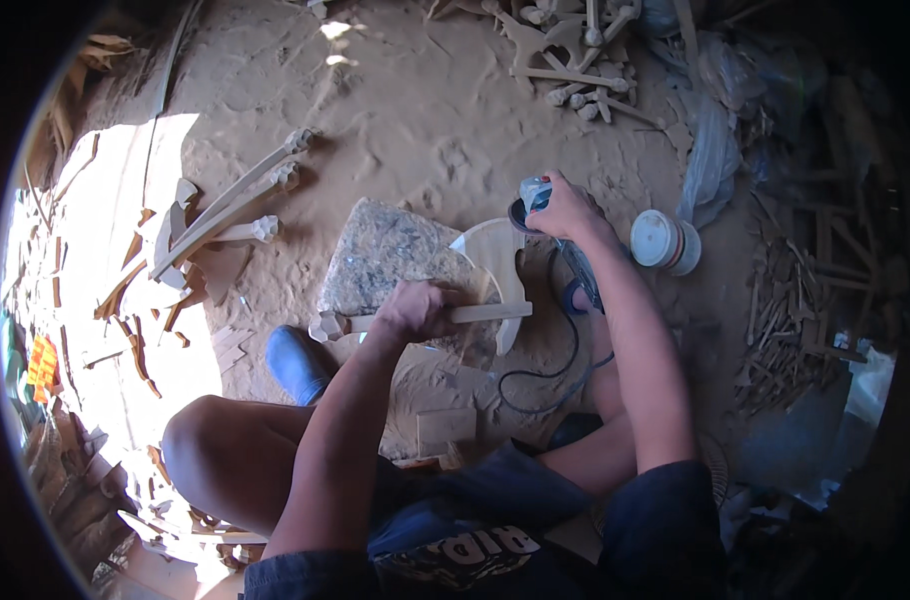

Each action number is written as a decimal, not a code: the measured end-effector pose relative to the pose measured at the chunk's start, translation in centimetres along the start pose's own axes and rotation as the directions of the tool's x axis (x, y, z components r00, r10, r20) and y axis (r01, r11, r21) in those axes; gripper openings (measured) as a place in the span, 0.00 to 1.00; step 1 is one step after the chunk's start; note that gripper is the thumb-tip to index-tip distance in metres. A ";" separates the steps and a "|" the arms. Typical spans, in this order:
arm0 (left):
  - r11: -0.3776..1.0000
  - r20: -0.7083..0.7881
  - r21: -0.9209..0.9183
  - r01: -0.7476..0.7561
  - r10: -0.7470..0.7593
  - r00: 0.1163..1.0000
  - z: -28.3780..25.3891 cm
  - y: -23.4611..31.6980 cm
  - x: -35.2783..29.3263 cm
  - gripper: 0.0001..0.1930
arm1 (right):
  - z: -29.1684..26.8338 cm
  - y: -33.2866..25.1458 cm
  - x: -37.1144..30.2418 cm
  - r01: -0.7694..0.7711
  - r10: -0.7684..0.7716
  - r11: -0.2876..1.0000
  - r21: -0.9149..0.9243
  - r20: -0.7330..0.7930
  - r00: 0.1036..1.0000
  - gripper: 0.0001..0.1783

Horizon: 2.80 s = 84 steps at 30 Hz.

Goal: The person sands a wooden axe-shaped object using a power sander, holding the wood by its handle and rotating it to reach different edges.

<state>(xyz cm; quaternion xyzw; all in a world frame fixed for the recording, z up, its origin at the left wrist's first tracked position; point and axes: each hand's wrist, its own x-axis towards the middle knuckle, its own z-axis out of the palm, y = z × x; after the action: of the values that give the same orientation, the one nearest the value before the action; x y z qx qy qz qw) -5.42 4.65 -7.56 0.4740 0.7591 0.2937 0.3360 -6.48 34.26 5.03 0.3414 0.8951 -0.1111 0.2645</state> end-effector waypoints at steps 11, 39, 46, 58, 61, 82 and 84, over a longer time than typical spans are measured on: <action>0.999 -0.007 -0.024 -0.034 0.034 0.999 0.9 -1.4 -0.1 0.28 | -0.1 -2.1 -3.5 0.151 -0.149 0.972 0.182 -0.027 0.988 0.53; 1.000 0.007 0.010 0.012 -0.012 1.000 0.2 0.1 0.5 0.23 | 1.0 1.9 -2.1 0.043 -0.028 0.981 0.189 -0.079 0.996 0.55; 0.999 -0.069 -0.022 -0.046 0.044 0.997 0.9 -1.0 0.1 0.22 | 1.0 -4.7 -5.4 0.220 -0.224 0.975 0.042 0.115 0.968 0.51; 0.999 -0.040 -0.029 -0.018 0.017 0.999 0.3 -0.4 -0.1 0.22 | 0.7 -1.6 -2.4 0.011 -0.013 0.998 0.057 0.038 0.999 0.52; 1.000 -0.013 -0.025 -0.015 0.015 1.000 0.4 -0.3 0.3 0.22 | 1.2 1.1 -1.0 -0.022 0.024 0.998 0.057 -0.033 0.999 0.52; 0.996 -0.102 -0.061 0.058 -0.064 0.993 0.6 -0.8 -0.2 0.19 | 6.6 -1.3 -9.0 0.377 -0.315 0.851 0.366 -0.220 0.923 0.52; 0.988 -0.213 0.073 -0.133 0.146 0.966 2.2 -1.8 0.1 0.22 | 5.5 -0.2 -8.8 0.347 -0.268 0.850 0.395 -0.243 0.932 0.52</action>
<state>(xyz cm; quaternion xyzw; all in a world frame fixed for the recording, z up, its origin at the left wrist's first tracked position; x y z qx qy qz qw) -4.72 4.36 -10.30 0.5006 0.7643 0.3447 0.2155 1.08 27.13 5.24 0.2518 0.9111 -0.3166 0.0797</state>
